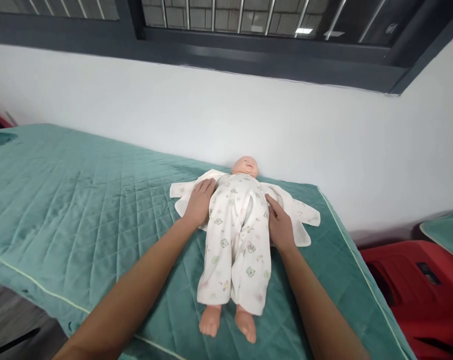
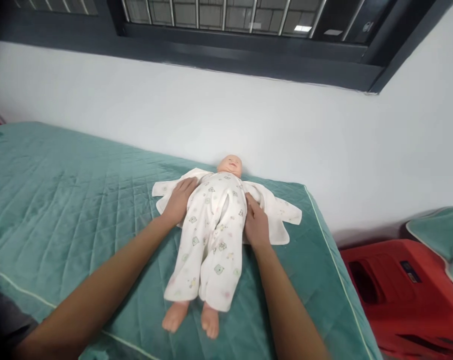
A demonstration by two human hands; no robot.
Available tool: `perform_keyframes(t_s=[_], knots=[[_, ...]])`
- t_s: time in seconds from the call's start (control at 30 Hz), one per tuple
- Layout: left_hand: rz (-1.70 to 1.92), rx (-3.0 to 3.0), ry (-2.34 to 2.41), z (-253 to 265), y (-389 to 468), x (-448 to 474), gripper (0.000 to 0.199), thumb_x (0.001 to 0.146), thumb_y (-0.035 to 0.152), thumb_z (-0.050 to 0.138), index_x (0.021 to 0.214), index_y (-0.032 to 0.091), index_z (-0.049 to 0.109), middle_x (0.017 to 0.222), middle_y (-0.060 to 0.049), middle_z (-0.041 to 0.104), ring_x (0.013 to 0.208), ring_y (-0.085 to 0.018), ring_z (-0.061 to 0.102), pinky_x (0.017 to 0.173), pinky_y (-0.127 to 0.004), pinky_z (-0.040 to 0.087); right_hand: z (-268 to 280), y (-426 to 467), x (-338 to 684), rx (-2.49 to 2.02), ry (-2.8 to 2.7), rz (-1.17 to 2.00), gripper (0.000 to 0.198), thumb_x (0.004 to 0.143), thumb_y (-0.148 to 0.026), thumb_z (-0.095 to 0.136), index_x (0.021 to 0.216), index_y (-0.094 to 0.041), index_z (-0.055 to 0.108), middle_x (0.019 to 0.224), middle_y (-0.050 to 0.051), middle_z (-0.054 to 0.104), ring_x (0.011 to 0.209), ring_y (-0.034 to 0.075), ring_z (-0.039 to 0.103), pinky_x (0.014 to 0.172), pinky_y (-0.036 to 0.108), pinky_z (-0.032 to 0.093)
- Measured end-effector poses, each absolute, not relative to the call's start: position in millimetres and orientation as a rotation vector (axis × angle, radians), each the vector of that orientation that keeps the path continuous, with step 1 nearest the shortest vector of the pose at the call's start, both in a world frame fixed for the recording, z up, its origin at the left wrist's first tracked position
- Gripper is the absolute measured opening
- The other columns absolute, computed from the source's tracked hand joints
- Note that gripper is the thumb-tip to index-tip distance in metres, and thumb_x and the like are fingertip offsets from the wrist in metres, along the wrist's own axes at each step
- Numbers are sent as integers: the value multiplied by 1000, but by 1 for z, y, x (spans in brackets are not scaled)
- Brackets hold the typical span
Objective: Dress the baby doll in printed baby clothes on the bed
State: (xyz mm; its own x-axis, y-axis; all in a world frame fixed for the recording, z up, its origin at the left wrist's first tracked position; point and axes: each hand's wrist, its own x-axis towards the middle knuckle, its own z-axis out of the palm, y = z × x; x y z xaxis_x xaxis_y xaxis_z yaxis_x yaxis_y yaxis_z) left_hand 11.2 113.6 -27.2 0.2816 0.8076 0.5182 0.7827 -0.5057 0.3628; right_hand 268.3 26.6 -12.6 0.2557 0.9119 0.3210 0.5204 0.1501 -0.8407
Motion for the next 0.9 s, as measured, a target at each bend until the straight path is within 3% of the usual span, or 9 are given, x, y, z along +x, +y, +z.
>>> perform_keyframes(t_s=[0.13,0.23,0.3,0.43,0.53,0.7,0.9], knots=[[1238,2362,1532,-10,59,9,51,94,14,39,144,13,45,140,-16,53,134,-28,46,115,-49,39,-12,-41,251,-1434,-1466,432,51,99,-44,47,147,-27,47,153,7,47,141,25,44,119,49,34],[1220,2287,1346,4,-5,7,41,96,23,43,134,20,55,131,-11,60,125,-25,53,111,-46,44,-7,-99,239,-1355,-1663,452,48,96,-39,55,143,-30,48,158,5,40,147,24,36,122,50,30],[1093,2261,1228,8,-50,4,37,95,27,49,131,25,58,128,-9,61,123,-23,55,108,-42,48,-2,-132,229,-1333,-1742,507,49,95,-34,58,142,-32,47,160,5,37,148,24,33,120,50,34],[927,2246,1122,6,-114,-3,45,88,17,53,131,30,58,127,-8,58,119,-22,56,104,-39,51,5,-168,204,-1361,-1865,478,44,94,-27,56,138,-32,50,152,6,47,144,25,40,113,49,45],[895,2194,1148,1,-126,-5,47,84,7,46,120,31,63,121,-7,58,112,-21,57,97,-37,54,8,-170,181,-1443,-1999,337,42,92,-18,54,133,-28,54,141,7,58,139,29,45,113,59,40],[928,2280,1315,-2,-118,3,23,94,20,47,104,25,67,107,-7,60,101,-23,57,91,-40,53,9,-162,153,-1619,-2016,35,32,88,-8,51,116,-22,61,128,11,65,131,36,49,109,67,34],[953,2347,1256,3,-117,2,25,100,24,40,94,21,64,97,-6,62,89,-21,56,85,-39,50,11,-155,143,-1682,-1891,-15,15,89,-11,54,98,-22,61,110,9,66,113,31,56,105,59,36]])
